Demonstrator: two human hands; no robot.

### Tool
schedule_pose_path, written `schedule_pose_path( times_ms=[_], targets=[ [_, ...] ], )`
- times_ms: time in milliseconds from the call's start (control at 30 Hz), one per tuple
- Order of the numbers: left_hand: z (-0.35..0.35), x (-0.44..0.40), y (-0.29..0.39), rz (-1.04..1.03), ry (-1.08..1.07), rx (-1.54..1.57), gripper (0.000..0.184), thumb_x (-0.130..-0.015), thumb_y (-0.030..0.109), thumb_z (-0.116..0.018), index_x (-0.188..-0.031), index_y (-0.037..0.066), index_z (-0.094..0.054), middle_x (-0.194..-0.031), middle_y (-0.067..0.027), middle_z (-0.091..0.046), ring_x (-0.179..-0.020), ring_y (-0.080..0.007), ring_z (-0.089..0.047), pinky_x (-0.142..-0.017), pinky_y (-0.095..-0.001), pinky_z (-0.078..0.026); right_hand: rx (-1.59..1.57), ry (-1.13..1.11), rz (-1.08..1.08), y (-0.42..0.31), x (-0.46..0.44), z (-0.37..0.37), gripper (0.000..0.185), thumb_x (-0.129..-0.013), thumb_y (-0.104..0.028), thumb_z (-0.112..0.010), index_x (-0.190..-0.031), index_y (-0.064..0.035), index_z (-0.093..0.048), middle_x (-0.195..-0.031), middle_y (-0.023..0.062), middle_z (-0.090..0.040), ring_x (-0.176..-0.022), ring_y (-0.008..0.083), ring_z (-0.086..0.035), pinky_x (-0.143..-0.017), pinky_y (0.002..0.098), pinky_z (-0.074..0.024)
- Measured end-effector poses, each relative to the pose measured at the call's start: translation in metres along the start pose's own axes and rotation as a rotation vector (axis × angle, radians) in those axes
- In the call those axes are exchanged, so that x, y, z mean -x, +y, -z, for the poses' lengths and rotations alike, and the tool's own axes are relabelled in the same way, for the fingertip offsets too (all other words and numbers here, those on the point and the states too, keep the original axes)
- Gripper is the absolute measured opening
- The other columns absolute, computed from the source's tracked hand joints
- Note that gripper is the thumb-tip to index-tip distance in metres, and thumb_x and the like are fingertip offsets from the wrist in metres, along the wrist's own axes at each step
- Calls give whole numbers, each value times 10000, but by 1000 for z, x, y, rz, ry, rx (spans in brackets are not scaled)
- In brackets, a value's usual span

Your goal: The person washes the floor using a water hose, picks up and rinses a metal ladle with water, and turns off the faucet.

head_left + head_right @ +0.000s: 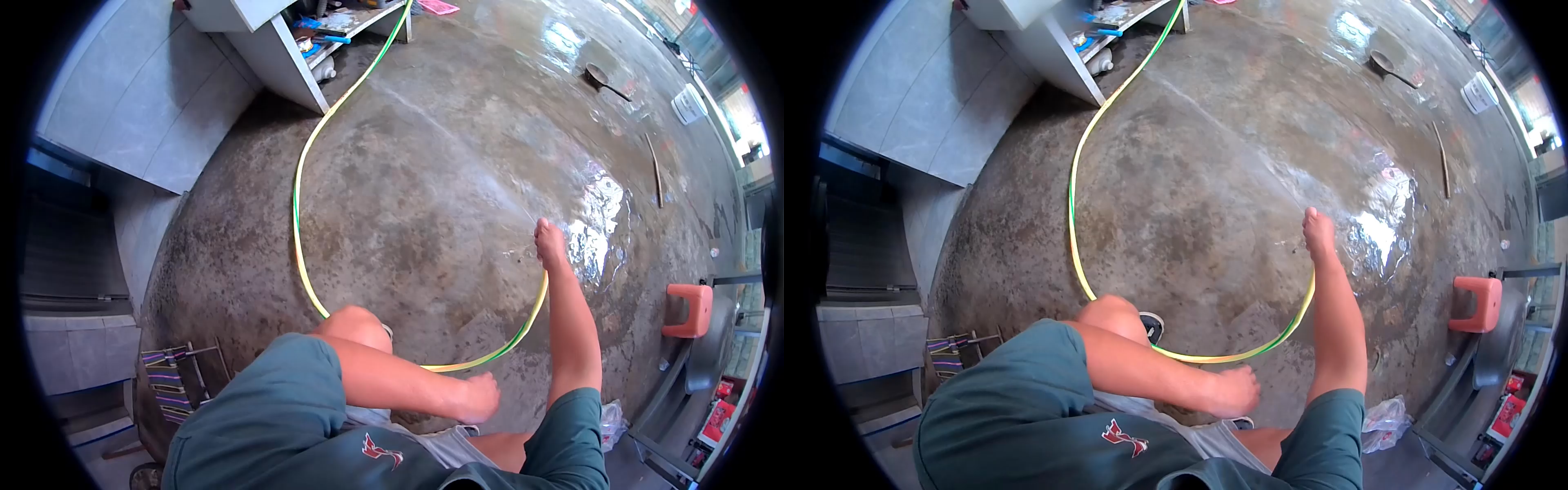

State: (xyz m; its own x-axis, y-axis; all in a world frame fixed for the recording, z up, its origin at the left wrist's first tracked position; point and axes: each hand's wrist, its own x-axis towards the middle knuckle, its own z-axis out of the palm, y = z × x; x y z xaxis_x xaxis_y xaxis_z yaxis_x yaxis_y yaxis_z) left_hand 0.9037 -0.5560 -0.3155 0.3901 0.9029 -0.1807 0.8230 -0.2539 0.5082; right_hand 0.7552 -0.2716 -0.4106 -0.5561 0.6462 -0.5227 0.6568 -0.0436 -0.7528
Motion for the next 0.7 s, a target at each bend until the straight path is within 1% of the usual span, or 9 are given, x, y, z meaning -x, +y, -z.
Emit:
schedule_pose_path(
  times_ms=[100, 200, 300, 333, 367, 433, 533, 667, 700],
  targets=[
    [-1, 0, 2, -5, -10, 19, 170, -682, 202, -551, -741, 67, -637, -786, -85, -602, -755, -236, -577, -669, -373, -403, 47, -2, 23, -6, -8, -12, 281, -785, -309, -437, -589, -107, -442, -475, -19, -352, -350, 107, -281, -334, 260, -222],
    [0, 1, -1, -26, -5, 10, 160, -676, 196, -555, -733, 71, -638, -785, -82, -601, -756, -236, -578, -661, -374, -406, 15, 11, 50, -11, -9, -13, 323, -785, -317, -437, -566, -83, -482, -487, 8, -406, -378, 150, -359, -361, 316, -283],
    [6, 3, -3, -51, -5, 17, 155, -664, 192, -567, -727, 69, -638, -788, -86, -602, -763, -235, -579, -656, -377, -410, -8, 92, 22, -3, -21, 13, 336, -801, -329, -439, -576, -84, -488, -491, 8, -413, -375, 149, -357, -361, 318, -286],
    [6, 2, -3, -47, -8, 21, 157, -661, 194, -572, -727, 69, -638, -789, -87, -602, -763, -236, -579, -661, -376, -410, -87, 164, 20, 1, -23, 19, 302, -809, -338, -429, -599, -121, -433, -449, -26, -315, -329, 111, -259, -317, 263, -206],
    [3, 1, -1, -43, -10, 31, 159, -658, 196, -576, -728, 68, -638, -791, -88, -602, -764, -237, -580, -666, -376, -410, -120, 111, -57, 4, -26, 35, 336, -829, -373, -423, -594, -132, -419, -442, -37, -302, -319, 110, -239, -316, 263, -203],
    [2, -1, -4, -32, -27, 43, 164, -658, 198, -580, -734, 66, -640, -795, -90, -601, -769, -241, -578, -677, -375, -410, -168, 133, -149, 8, -24, 57, 352, -841, -390, -413, -596, -138, -409, -438, -45, -290, -314, 109, -228, -318, 263, -201],
    [7, -2, 0, -40, -63, 62, 172, -671, 198, -572, -753, 63, -642, -807, -95, -601, -783, -247, -575, -690, -374, -409, -178, 173, -174, 24, -19, 75, 337, -841, -373, -412, -601, -137, -415, -442, -37, -296, -317, 112, -236, -320, 267, -215],
    [8, -3, 1, -66, -97, 64, 179, -694, 189, -551, -778, 58, -642, -824, -106, -601, -806, -251, -572, -698, -374, -407, -112, 190, -85, 27, -8, 64, 315, -830, -348, -424, -603, -129, -419, -449, -20, -321, -329, 122, -265, -319, 283, -243],
    [7, -3, 0, -74, -110, 64, 181, -699, 186, -546, -783, 57, -641, -828, -108, -601, -811, -251, -572, -699, -374, -406, -131, 198, -100, 25, -7, 65, 314, -828, -347, -423, -603, -129, -419, -449, -20, -320, -330, 122, -266, -320, 283, -245]
  ],
)
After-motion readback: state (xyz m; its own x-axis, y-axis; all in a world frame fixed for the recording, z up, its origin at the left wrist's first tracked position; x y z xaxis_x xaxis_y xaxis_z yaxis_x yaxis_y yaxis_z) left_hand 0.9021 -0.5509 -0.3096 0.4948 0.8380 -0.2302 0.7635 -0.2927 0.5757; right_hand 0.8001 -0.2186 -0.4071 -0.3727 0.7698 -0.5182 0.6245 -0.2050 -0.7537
